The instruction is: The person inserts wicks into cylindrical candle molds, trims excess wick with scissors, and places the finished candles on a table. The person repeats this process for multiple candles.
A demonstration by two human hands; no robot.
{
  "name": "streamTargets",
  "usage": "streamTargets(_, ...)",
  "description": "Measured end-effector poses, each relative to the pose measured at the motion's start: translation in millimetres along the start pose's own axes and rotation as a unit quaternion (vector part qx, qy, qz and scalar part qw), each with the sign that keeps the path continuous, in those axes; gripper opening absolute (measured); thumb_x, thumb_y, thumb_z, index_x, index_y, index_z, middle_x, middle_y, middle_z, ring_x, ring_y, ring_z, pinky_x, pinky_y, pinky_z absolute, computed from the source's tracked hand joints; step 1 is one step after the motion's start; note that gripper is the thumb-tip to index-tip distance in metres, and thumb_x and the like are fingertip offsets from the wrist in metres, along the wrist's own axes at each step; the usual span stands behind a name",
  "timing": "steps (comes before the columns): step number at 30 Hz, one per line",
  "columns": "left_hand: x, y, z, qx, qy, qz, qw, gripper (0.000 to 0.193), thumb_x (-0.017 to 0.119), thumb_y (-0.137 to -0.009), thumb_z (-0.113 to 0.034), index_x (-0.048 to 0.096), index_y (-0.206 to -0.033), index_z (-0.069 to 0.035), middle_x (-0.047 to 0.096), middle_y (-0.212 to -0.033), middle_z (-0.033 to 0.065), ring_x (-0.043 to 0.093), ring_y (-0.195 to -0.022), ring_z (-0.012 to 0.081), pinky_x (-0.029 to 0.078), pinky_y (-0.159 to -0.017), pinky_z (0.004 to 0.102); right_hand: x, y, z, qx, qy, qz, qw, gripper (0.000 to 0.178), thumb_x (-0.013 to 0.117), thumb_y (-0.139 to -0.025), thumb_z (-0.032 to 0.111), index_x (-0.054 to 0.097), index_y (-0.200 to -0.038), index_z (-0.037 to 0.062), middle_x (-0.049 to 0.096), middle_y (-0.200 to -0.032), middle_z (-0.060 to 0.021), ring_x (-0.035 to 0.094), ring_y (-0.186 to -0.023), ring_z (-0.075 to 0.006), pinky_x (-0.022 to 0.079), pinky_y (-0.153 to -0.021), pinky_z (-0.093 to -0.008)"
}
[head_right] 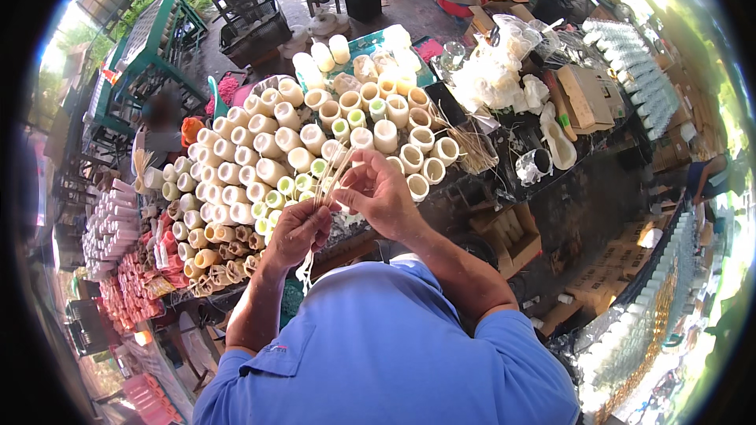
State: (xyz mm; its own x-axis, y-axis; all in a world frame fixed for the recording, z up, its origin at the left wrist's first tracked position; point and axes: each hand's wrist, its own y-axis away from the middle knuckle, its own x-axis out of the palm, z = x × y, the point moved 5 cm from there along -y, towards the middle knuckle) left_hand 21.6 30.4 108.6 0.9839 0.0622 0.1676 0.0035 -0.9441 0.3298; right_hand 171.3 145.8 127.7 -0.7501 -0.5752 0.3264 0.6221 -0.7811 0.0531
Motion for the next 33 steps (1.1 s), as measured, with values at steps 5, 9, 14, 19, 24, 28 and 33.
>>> streamTargets(5, -1, -1, 5, -0.017, -0.011, -0.008, 1.000, 0.030, 0.050, -0.115, -0.024, 0.068, -0.122, 0.000, 0.060, -0.079, -0.0024, 0.055, -0.064, 0.0057, 0.045, -0.053, 0.0234, 1, -2, -11, -0.025, -0.025, -0.068, 0.997, 0.028, 0.073, -0.101, 0.006, 0.059, -0.124, -0.0025, 0.071, -0.093, -0.0064, 0.068, -0.079, -0.0119, 0.059, -0.072, -0.0272)
streamTargets(9, -5, 1, 9, -0.027, -0.009, -0.009, 1.000, 0.029, 0.052, -0.114, -0.024, 0.069, -0.119, -0.001, 0.059, -0.078, -0.0024, 0.054, -0.063, 0.0062, 0.045, -0.052, 0.0234, -3, -9, -8, -0.010, -0.050, -0.046, 0.998, 0.033, 0.072, -0.101, 0.004, 0.060, -0.132, -0.0033, 0.070, -0.091, -0.0054, 0.068, -0.077, -0.0121, 0.059, -0.073, -0.0276)
streamTargets(14, -13, 3, 17, -0.060, -0.044, -0.002, 0.997, 0.029, 0.055, -0.113, -0.026, 0.072, -0.113, -0.002, 0.052, -0.074, -0.0061, 0.046, -0.063, 0.0044, 0.038, -0.053, 0.0222, 5, -11, -28, 0.054, -0.122, 0.026, 0.991, 0.051, 0.077, -0.098, 0.007, 0.055, -0.142, -0.0044, 0.070, -0.103, -0.0082, 0.067, -0.078, -0.0130, 0.059, -0.072, -0.0279)
streamTargets(19, -21, 9, 43, -0.136, 0.032, 0.078, 0.987, 0.030, 0.058, -0.112, -0.030, 0.072, -0.105, -0.004, 0.051, -0.073, -0.0074, 0.044, -0.060, 0.0034, 0.036, -0.053, 0.0214, 1, -5, -73, 0.107, -0.174, 0.048, 0.978, 0.020, 0.076, -0.100, 0.011, 0.068, -0.113, -0.0021, 0.072, -0.091, -0.0072, 0.067, -0.072, -0.0121, 0.058, -0.066, -0.0277)
streamTargets(24, -43, 18, 93, -0.133, -0.048, 0.002, 0.990, 0.025, 0.065, -0.108, -0.025, 0.075, -0.107, -0.002, 0.055, -0.072, -0.0066, 0.047, -0.059, 0.0044, 0.037, -0.051, 0.0244, -35, 11, -139, 0.168, -0.194, -0.124, 0.959, 0.013, 0.072, -0.103, 0.014, 0.069, -0.103, 0.0015, 0.073, -0.088, -0.0069, 0.068, -0.070, -0.0118, 0.061, -0.068, -0.0270)
streamTargets(28, -57, 35, 141, -0.189, -0.085, -0.047, 0.977, 0.024, 0.070, -0.104, -0.022, 0.080, -0.100, -0.001, 0.062, -0.070, -0.0028, 0.052, -0.058, 0.0060, 0.041, -0.051, 0.0247, -44, 26, -186, 0.198, -0.121, -0.145, 0.962, 0.013, 0.071, -0.104, 0.015, 0.068, -0.101, 0.0025, 0.071, -0.086, -0.0056, 0.067, -0.067, -0.0123, 0.061, -0.066, -0.0274)
streamTargets(33, -65, 53, 173, -0.218, -0.059, -0.088, 0.970, 0.023, 0.070, -0.105, -0.021, 0.078, -0.105, 0.000, 0.066, -0.074, 0.0012, 0.054, -0.056, 0.0068, 0.042, -0.049, 0.0238, -40, 29, -211, 0.153, -0.051, -0.161, 0.974, 0.015, 0.069, -0.106, 0.016, 0.067, -0.104, 0.0010, 0.069, -0.083, -0.0058, 0.066, -0.066, -0.0129, 0.059, -0.063, -0.0284)
